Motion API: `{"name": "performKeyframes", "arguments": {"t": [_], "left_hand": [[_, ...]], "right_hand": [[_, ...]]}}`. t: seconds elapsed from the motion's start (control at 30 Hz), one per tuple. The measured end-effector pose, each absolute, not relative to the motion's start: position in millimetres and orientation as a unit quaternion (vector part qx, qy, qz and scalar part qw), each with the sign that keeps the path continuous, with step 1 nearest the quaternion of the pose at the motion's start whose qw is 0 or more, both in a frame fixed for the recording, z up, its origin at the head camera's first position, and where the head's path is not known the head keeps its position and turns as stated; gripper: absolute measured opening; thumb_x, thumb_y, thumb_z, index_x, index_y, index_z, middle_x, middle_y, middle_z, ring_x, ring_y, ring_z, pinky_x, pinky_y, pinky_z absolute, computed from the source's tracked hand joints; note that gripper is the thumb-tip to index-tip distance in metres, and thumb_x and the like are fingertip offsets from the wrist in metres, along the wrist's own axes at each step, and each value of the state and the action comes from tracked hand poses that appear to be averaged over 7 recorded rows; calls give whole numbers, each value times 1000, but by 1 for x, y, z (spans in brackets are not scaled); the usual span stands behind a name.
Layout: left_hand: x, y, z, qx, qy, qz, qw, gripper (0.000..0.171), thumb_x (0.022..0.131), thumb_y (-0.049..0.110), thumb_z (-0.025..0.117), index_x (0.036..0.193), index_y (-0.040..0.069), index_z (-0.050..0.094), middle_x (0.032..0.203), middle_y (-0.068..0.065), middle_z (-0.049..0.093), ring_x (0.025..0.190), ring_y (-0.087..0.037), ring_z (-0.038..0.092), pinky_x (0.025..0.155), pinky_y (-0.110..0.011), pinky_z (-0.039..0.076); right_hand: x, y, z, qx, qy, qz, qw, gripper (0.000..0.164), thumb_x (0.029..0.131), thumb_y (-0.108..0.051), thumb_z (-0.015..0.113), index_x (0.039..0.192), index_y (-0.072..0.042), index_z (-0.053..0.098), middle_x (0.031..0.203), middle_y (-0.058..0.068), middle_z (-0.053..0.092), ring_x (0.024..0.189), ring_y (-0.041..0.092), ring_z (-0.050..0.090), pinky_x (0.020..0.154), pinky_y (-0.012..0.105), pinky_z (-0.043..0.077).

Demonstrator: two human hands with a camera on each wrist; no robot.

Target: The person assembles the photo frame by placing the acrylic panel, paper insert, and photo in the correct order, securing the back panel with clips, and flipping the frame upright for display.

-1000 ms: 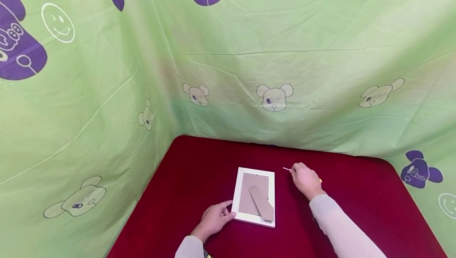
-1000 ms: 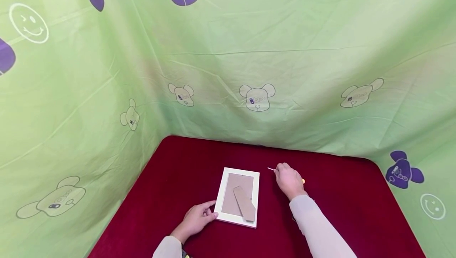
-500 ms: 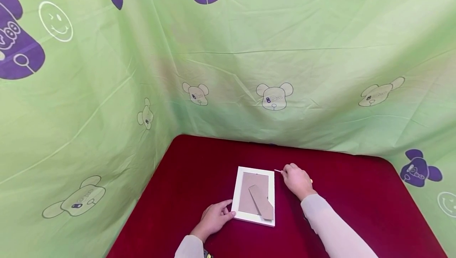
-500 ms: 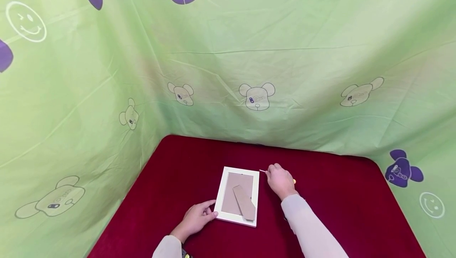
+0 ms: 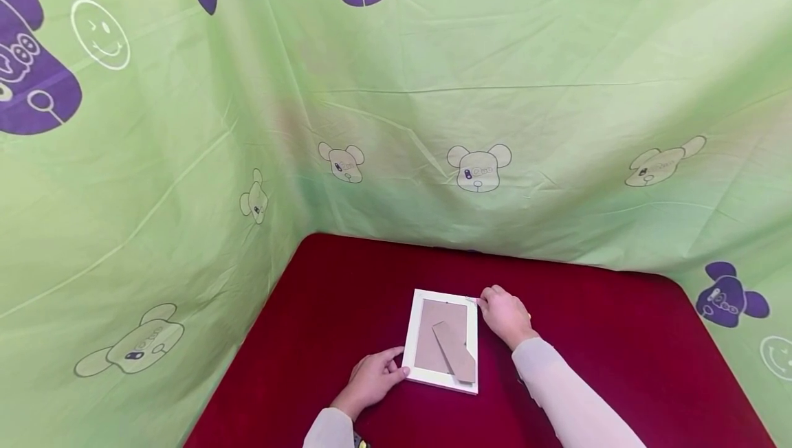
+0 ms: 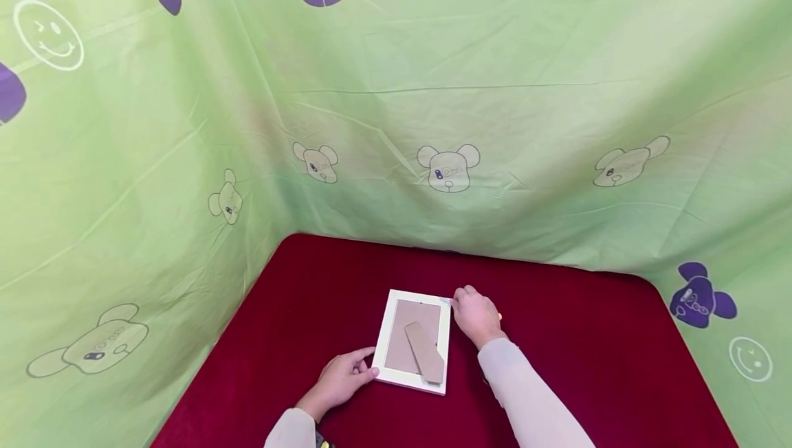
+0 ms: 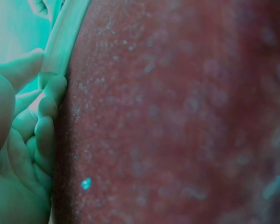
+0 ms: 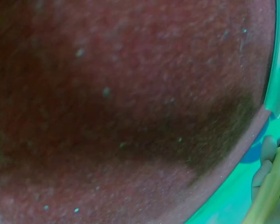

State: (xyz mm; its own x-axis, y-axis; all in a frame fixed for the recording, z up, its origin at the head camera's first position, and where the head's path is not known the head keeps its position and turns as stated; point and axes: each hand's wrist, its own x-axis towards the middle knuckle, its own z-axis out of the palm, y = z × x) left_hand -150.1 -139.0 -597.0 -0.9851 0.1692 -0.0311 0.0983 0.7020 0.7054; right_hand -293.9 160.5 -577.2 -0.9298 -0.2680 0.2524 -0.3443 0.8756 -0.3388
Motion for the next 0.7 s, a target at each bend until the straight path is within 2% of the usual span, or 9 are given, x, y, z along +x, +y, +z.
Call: {"name": "performKeyframes", "arguments": {"t": [0.7], "left_hand": [[-150, -140, -600, 71, 922, 377, 48, 49, 89, 42, 68, 128, 13, 64, 70, 23, 54, 57, 2, 49, 60, -25, 41]], "right_hand": [[-292, 137, -572, 202, -956, 189, 96, 7, 87, -16, 72, 82, -13, 68, 78, -1, 57, 68, 20, 61, 62, 40, 50]]}}
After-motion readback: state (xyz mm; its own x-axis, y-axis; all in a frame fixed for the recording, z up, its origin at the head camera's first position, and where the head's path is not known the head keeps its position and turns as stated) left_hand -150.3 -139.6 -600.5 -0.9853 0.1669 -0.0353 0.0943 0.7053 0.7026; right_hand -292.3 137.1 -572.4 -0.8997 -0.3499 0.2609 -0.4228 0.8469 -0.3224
